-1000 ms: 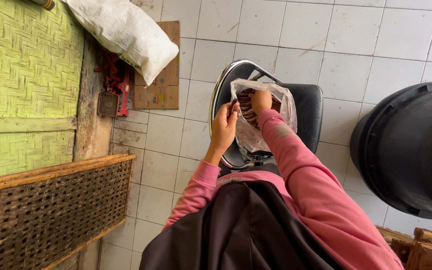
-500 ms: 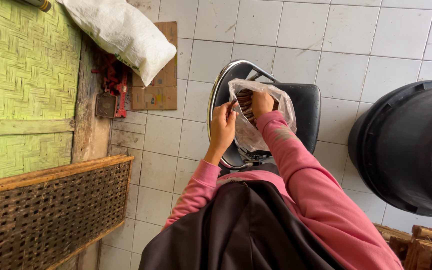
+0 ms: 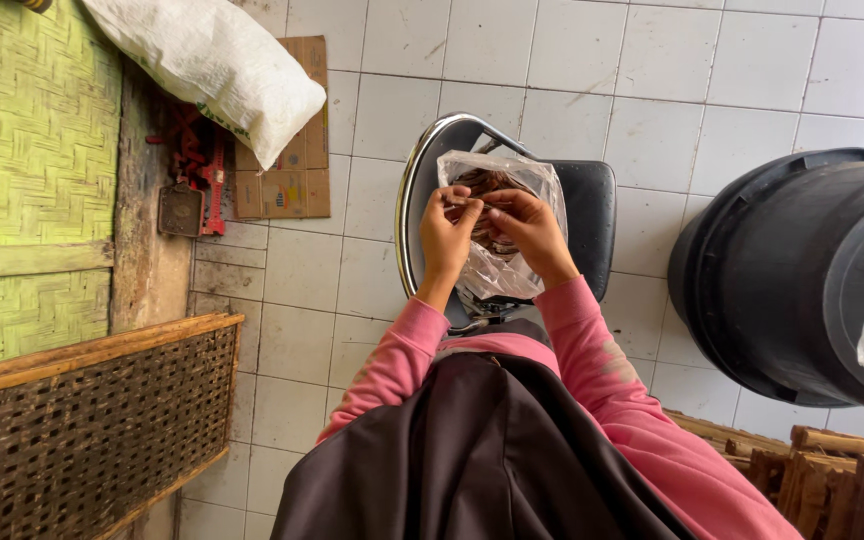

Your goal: The person sorts dried tobacco leaves from wooden trays, gathers them by hand, and places them into a clear plastic bag on a chair.

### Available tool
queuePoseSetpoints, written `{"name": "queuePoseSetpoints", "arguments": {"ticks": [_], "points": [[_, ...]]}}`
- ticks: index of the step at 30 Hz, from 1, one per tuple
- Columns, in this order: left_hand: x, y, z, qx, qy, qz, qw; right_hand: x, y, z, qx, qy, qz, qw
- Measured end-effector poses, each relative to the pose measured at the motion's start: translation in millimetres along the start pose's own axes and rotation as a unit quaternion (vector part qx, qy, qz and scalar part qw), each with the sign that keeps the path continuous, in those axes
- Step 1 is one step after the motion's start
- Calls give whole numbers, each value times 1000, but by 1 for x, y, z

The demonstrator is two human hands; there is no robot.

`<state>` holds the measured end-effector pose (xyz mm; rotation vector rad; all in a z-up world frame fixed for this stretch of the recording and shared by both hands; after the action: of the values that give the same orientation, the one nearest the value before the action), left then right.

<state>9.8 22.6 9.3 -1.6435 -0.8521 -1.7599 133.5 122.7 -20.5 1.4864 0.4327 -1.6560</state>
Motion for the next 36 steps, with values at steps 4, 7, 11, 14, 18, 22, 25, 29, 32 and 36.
{"name": "queuePoseSetpoints", "arguments": {"ticks": [4,7,11,14,18,22,25,29,32,36], "points": [[26,5,-13,44,-217,68,973,0,-1,-34,179,301,23,937],[43,12,-22,71,-345,153,923,14,-13,-26,194,513,-30,835],[-1,6,-31,15,-265,22,964,77,-75,-18,151,520,-1,841],[-8,5,-35,0,-264,47,963,118,-108,-21,126,530,6,839],[-14,3,-45,-22,-203,-5,979,148,-115,-39,152,557,76,813],[-6,4,-44,-28,-197,-12,980,147,-109,-42,170,579,98,791],[5,5,-42,-34,-233,1,972,142,-111,-37,158,623,98,759],[43,8,-33,-36,-297,148,943,138,-111,-30,119,665,113,729],[66,7,-16,-69,-280,226,930,118,-101,-25,142,675,109,716],[88,10,32,-155,-224,298,915,62,-59,-5,137,614,23,777]]}}
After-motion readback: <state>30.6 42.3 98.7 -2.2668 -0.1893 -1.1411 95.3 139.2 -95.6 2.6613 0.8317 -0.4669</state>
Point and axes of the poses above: each hand's wrist, its own y-axis away from the middle knuckle, its own z-axis out of the palm, x = y × z, the point moved 9 cm from there along -y, towards the middle knuckle, and after that the axes turned 11 degrees about y, right-handed, at the moved point
